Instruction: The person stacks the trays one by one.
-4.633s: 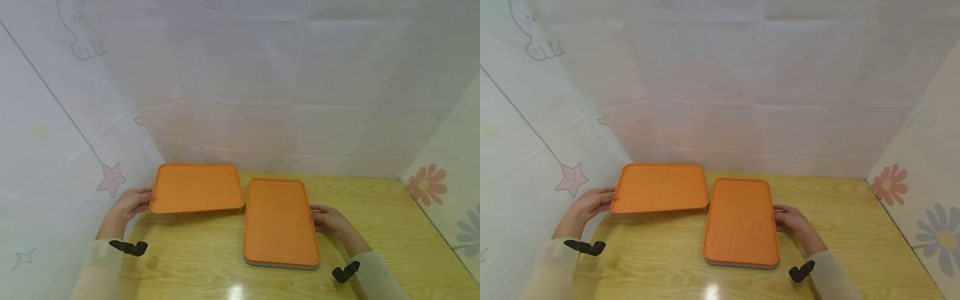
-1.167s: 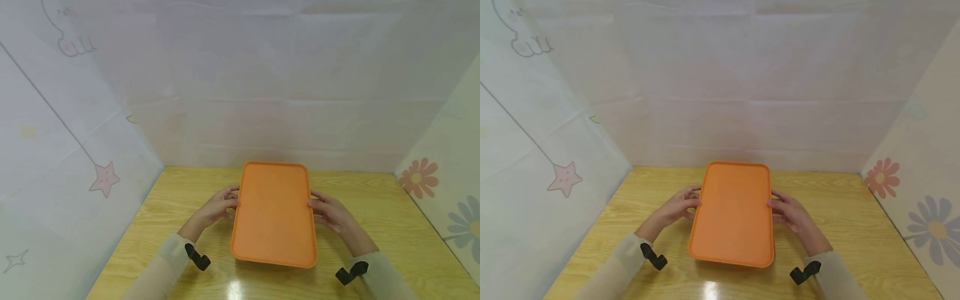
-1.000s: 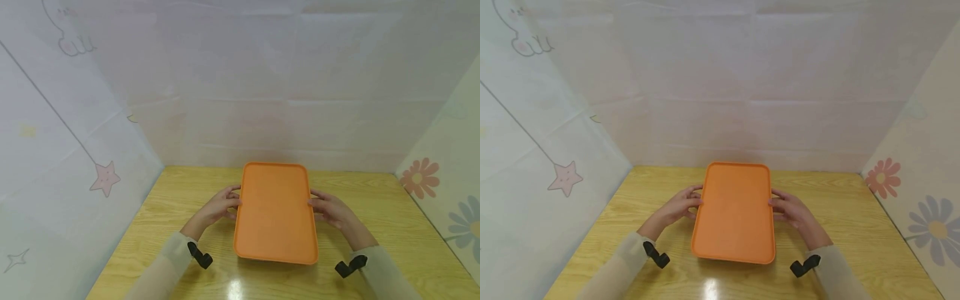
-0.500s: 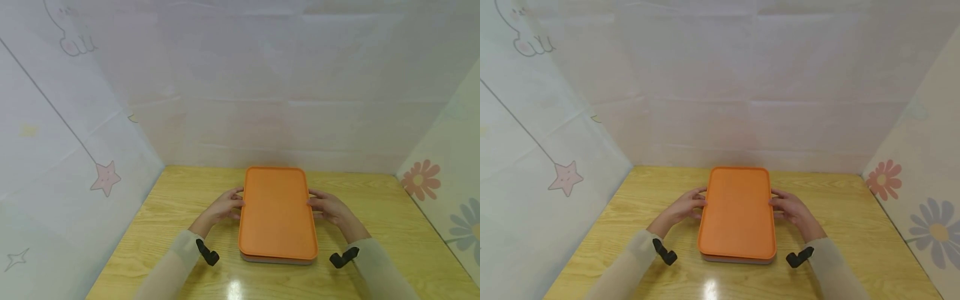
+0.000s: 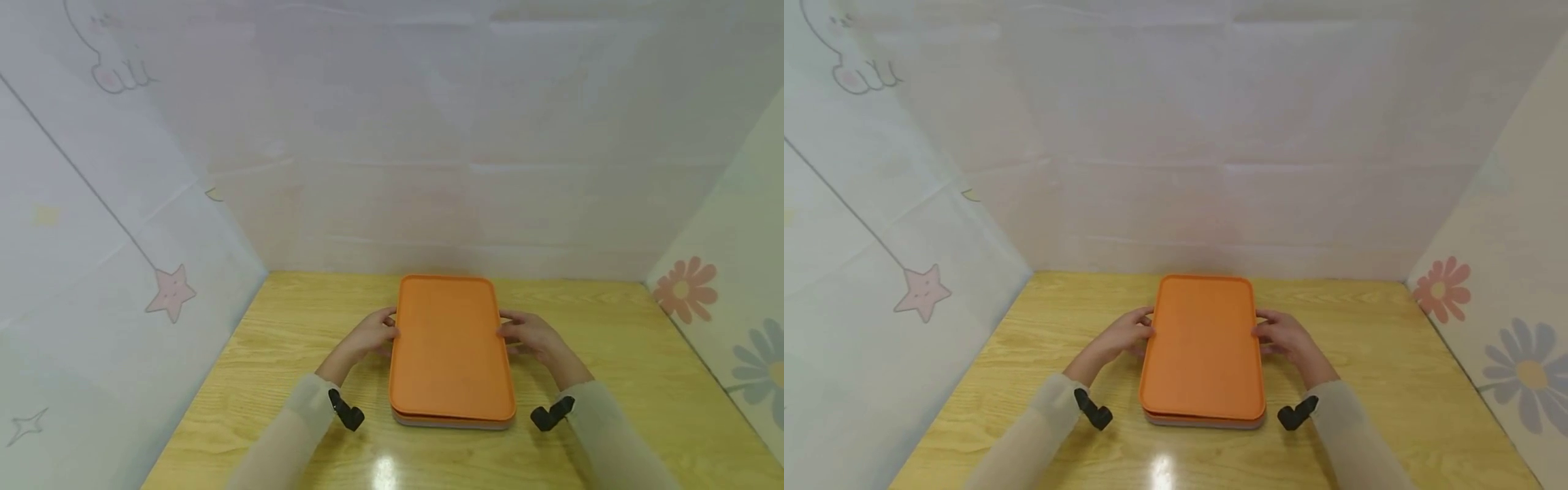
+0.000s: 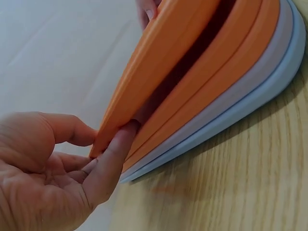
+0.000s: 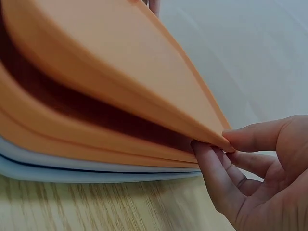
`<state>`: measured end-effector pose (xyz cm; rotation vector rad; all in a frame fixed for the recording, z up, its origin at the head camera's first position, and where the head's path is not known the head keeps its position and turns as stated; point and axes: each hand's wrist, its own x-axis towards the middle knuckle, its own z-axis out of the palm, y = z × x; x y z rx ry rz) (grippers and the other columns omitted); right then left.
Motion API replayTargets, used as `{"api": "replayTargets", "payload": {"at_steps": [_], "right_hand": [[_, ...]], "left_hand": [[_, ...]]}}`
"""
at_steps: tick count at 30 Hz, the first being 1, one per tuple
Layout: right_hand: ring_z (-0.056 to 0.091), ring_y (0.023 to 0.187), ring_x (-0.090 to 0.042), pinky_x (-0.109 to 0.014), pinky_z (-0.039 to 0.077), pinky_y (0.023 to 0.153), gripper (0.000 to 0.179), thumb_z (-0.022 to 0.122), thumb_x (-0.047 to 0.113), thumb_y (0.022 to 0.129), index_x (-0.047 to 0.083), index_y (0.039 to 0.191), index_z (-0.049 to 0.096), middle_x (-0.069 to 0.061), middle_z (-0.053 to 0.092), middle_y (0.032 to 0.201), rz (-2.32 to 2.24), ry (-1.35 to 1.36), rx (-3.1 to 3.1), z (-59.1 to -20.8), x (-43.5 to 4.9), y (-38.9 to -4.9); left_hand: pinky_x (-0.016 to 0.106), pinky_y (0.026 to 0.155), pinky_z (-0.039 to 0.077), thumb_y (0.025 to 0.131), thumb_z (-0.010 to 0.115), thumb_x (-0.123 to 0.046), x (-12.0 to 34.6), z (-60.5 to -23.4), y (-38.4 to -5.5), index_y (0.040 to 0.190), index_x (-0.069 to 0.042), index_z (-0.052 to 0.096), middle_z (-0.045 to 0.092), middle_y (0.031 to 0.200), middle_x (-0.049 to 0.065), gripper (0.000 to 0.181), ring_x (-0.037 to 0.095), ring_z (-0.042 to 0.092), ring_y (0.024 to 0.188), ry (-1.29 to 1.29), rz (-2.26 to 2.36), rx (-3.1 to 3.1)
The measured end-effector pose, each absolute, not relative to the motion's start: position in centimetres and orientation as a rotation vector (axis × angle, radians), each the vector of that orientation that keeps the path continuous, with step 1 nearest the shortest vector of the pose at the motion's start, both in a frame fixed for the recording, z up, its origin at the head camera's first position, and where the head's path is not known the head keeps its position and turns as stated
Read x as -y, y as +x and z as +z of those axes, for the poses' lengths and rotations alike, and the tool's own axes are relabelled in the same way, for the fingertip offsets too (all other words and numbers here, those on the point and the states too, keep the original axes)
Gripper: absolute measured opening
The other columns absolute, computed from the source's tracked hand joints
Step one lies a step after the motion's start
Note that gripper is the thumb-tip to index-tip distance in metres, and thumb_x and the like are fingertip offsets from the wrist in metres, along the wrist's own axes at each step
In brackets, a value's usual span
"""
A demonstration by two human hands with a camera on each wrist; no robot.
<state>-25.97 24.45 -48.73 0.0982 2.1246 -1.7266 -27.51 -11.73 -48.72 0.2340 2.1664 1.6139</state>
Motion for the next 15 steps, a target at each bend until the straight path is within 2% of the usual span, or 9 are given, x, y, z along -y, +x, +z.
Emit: {"api": "replayTargets", "payload": {"at_steps": [4, 8, 10, 15], "right_hand": [[0.07, 0.096, -0.02, -0.038, 0.061, 0.081, 0.069, 0.065, 0.009, 0.097, -0.002, 0.157, 0.031, -0.026, 0.061, 0.13, -1.654, 0.081, -2.201, -48.28, -24.2, -26.1], [0.07, 0.092, -0.019, -0.038, 0.06, 0.082, 0.067, 0.067, 0.01, 0.097, -0.002, 0.155, 0.035, -0.025, 0.064, 0.125, -1.595, 0.088, -2.276, -48.22, -24.09, -26.2], [0.069, 0.091, -0.018, -0.04, 0.059, 0.084, 0.066, 0.067, 0.01, 0.097, -0.002, 0.154, 0.036, -0.024, 0.065, 0.122, -1.583, 0.091, -2.297, -48.36, -24.04, -26.24], [0.071, 0.087, -0.018, -0.043, 0.06, 0.086, 0.064, 0.067, 0.009, 0.097, -0.004, 0.152, 0.039, -0.023, 0.067, 0.117, -1.576, 0.082, -2.326, -48.98, -23.88, -26.33]], "left_hand": [[0.05, 0.069, 0.062, 0.097, 0.054, -0.001, 11.37, -48.47, -27.67, 0.159, -0.004, 0.028, 0.055, 0.112, 0.02, 0.067, 0.023, 0.063, 0.082, 0.253, 1.539, -2.238], [0.05, 0.068, 0.062, 0.097, 0.053, -0.001, 11.06, -48.24, -27.75, 0.159, -0.005, 0.029, 0.056, 0.105, 0.018, 0.067, 0.02, 0.061, 0.071, 0.258, 1.471, -2.286], [0.049, 0.067, 0.062, 0.096, 0.053, 0.0, 10.98, -48.2, -27.77, 0.159, -0.005, 0.03, 0.057, 0.106, 0.018, 0.067, 0.021, 0.062, 0.071, 0.262, 1.439, -2.306], [0.045, 0.065, 0.063, 0.096, 0.054, -0.001, 10.99, -48.48, -27.73, 0.157, -0.003, 0.032, 0.059, 0.113, 0.02, 0.065, 0.025, 0.065, 0.084, 0.246, 1.355, -2.358]]}}
